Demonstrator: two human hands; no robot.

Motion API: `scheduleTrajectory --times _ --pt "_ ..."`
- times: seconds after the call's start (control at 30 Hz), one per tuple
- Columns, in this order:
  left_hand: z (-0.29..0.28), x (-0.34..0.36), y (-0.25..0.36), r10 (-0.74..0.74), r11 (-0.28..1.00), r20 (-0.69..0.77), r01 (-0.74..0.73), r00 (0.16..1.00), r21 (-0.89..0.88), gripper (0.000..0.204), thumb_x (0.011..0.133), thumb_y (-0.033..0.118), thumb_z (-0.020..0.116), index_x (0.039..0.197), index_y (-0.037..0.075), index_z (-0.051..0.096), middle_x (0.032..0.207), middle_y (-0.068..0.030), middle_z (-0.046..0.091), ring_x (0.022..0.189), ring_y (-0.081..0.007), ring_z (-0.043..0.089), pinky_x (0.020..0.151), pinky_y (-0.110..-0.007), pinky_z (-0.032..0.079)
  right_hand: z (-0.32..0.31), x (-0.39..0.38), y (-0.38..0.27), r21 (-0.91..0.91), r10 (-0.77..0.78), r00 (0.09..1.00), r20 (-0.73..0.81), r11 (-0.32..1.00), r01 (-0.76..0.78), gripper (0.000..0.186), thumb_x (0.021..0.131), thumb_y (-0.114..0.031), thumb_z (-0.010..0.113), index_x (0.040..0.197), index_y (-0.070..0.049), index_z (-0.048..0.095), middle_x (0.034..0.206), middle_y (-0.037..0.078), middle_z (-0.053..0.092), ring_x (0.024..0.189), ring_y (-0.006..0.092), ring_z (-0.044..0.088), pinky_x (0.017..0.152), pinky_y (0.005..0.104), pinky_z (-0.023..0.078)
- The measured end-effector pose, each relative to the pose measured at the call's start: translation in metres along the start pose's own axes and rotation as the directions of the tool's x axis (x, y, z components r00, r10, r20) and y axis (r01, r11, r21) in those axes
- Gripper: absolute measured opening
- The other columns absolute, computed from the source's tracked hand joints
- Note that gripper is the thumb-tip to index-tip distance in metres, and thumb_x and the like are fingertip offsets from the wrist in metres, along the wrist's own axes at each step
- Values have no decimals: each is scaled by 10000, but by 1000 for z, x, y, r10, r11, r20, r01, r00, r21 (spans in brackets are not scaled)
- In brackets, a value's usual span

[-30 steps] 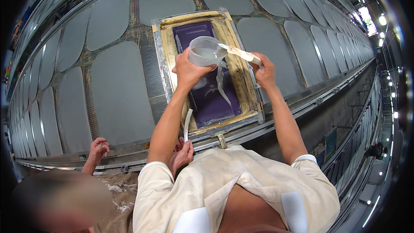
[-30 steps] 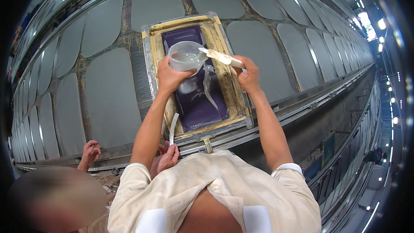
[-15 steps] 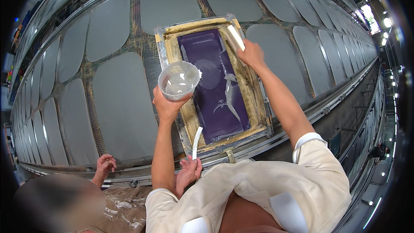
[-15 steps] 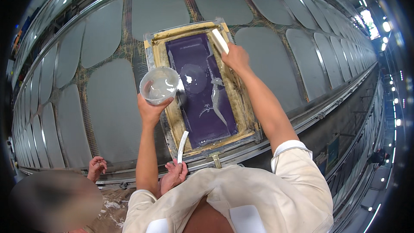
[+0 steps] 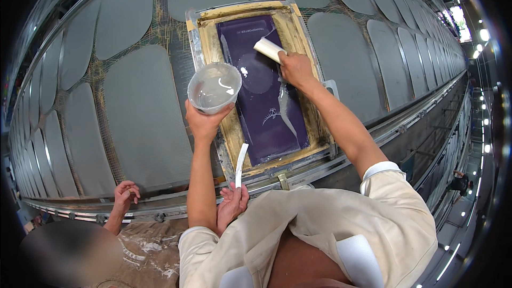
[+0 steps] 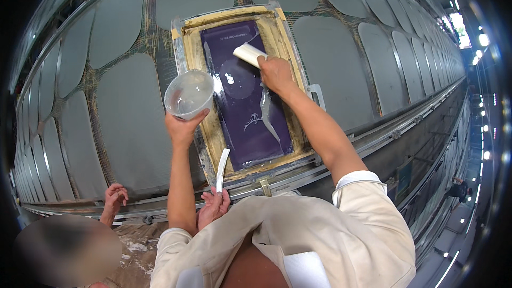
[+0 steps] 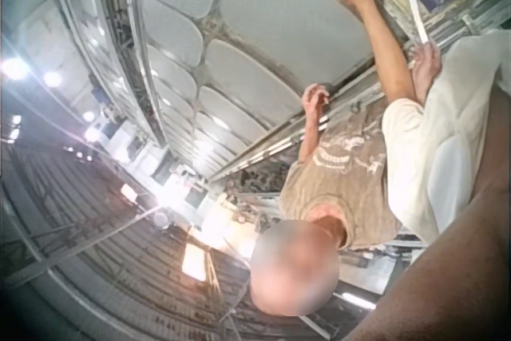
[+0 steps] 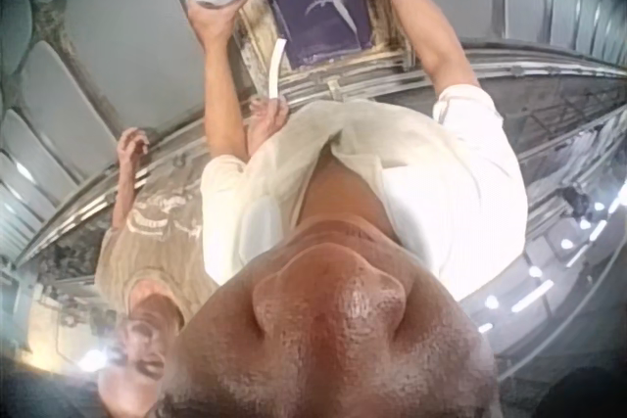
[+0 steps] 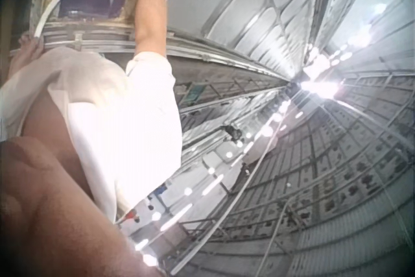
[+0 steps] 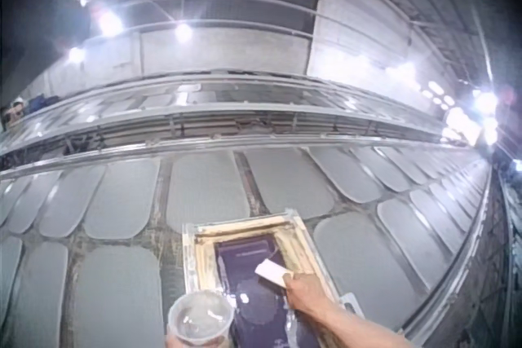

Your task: The person repeatedly rolls a white roller over a purple screen-printing frame to spread ink evenly. Another person pours additional ink into the frame, and the first person continues rolling to distribute it across the screen.

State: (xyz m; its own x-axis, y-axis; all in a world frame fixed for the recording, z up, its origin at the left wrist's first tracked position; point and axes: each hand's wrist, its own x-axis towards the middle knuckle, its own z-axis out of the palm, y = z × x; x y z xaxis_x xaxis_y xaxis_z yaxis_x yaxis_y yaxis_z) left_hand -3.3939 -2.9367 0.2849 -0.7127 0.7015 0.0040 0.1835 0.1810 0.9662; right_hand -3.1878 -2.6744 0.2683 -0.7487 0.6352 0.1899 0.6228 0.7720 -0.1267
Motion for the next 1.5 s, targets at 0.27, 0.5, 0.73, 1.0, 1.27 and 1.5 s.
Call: scheduleTrajectory --times 0.27,0.5,0.73,1.0,1.27,1.5 --pt "24 16 34 99 923 -47 -74 994 377 877 514 361 1002 1272 104 644 1200 -101 667 1137 -322 631 932 -469 496 -58 7 45 475 347 924 160 794 -380 394 846 -262 760 1190 -80 701 1060 195 738 966 308 717 844 389 543" --pt "83 66 53 151 880 115 -187 982 437 804 499 360 968 1202 105 672 1038 -94 760 1073 -321 676 937 -494 423 -93 -22 33 727 385 922 27 625 -282 365 874 -182 762 1206 -49 693 1035 101 750 944 164 685 864 312 518" --pt "99 67 75 110 971 100 -128 989 201 826 511 422 950 1214 96 661 1074 -104 747 1069 -351 663 882 -543 435 -114 -40 17 582 219 955 -199 810 -64 293 846 -56 663 1127 -111 723 969 117 729 902 302 655 836 392 523" --pt "35 55 67 77 997 -13 -77 997 -18 885 618 295 996 1324 -47 586 1253 -170 677 1125 -253 671 977 -351 533 -95 -77 54 662 117 993 5 744 -91 416 787 51 613 1152 -113 724 1076 91 737 1063 280 659 940 382 508" --pt "-14 -8 92 72 993 -85 -79 994 -85 881 620 130 1001 1360 -36 555 1319 -148 629 1191 -227 623 1019 -350 516 -76 -72 89 428 -487 863 130 813 395 574 716 106 644 1202 -190 721 1208 36 705 1288 267 585 1146 436 371" --pt "11 -87 115 66 986 -117 -83 991 -147 920 601 102 997 1397 -24 552 1369 -123 595 1271 -222 553 1110 -363 418 -45 -36 101 482 -618 786 25 696 532 562 679 122 647 1155 -166 720 1179 39 705 1187 278 616 1058 440 410"
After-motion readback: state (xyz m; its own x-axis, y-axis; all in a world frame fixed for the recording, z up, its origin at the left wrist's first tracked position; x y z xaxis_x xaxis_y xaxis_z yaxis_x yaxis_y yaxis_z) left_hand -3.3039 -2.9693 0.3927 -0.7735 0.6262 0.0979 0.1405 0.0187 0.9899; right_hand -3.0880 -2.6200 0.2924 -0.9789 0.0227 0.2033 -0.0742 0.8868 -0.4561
